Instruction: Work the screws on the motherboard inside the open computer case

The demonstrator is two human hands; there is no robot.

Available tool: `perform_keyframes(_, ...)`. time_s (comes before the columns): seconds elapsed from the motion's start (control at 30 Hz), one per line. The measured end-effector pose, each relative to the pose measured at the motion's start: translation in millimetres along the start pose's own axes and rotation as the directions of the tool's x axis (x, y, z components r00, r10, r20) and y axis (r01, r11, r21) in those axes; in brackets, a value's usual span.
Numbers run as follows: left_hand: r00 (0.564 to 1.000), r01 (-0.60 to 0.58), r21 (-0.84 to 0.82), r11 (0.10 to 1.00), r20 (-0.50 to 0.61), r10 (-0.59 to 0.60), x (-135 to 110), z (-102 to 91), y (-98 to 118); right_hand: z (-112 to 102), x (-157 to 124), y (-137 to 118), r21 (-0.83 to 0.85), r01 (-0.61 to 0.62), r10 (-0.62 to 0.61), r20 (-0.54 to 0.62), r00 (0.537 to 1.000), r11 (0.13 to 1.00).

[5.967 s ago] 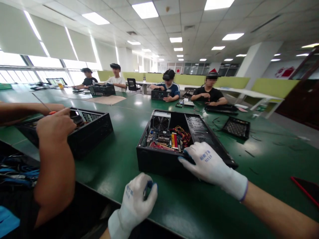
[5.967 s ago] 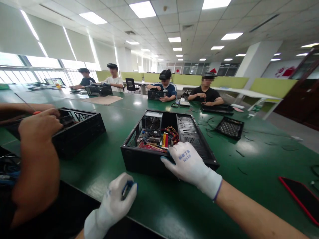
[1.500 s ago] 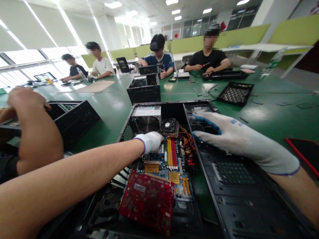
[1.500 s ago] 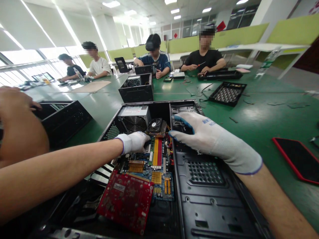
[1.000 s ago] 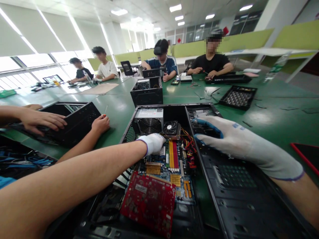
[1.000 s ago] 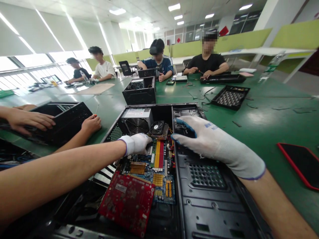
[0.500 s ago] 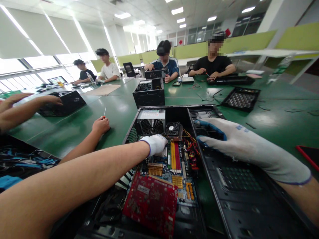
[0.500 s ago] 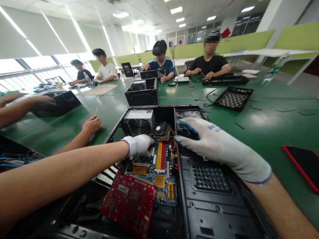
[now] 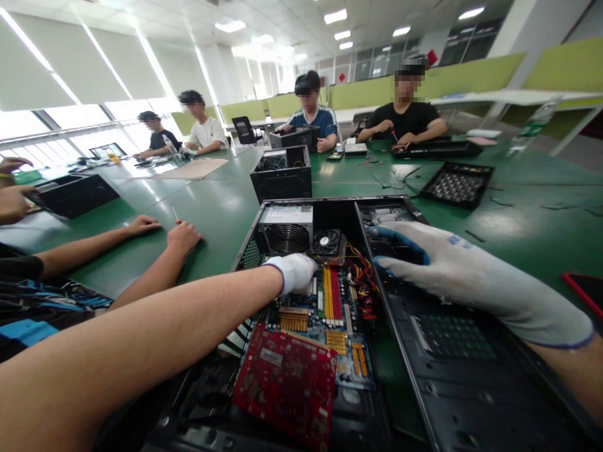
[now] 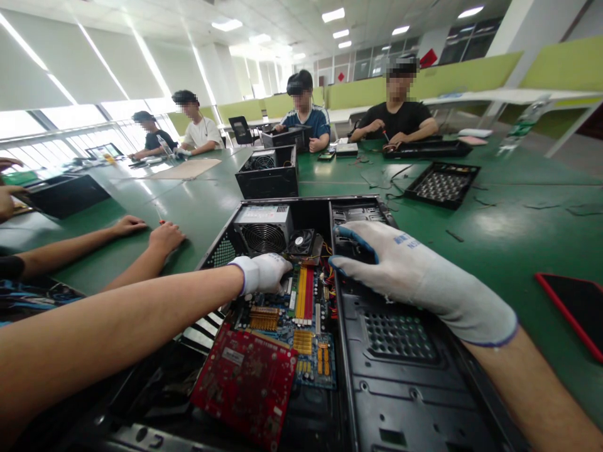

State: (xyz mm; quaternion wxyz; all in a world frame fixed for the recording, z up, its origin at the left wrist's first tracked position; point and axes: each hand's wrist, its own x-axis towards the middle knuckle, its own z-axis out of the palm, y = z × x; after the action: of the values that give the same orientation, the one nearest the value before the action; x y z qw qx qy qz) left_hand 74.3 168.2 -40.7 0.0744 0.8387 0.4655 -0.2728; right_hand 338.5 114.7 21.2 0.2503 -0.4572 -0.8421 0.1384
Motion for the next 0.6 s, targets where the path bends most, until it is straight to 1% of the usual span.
perform_keyframes(0.27, 1.000, 0.009, 0.011, 1.000, 0.004, -0.009, 3.4, 3.0, 0.0, -0.4, -0.4, 1.2, -0.006, -0.013, 0.013, 0.037, 0.999, 1.000)
perform_keyframes(0.6, 0.999, -0.035, 0.007, 0.999, 0.021, 0.035, 1.6, -0.7, -0.4, 2.5, -1.7, 5.1, -0.017, -0.015, 0.015, 0.006, 1.000, 1.000)
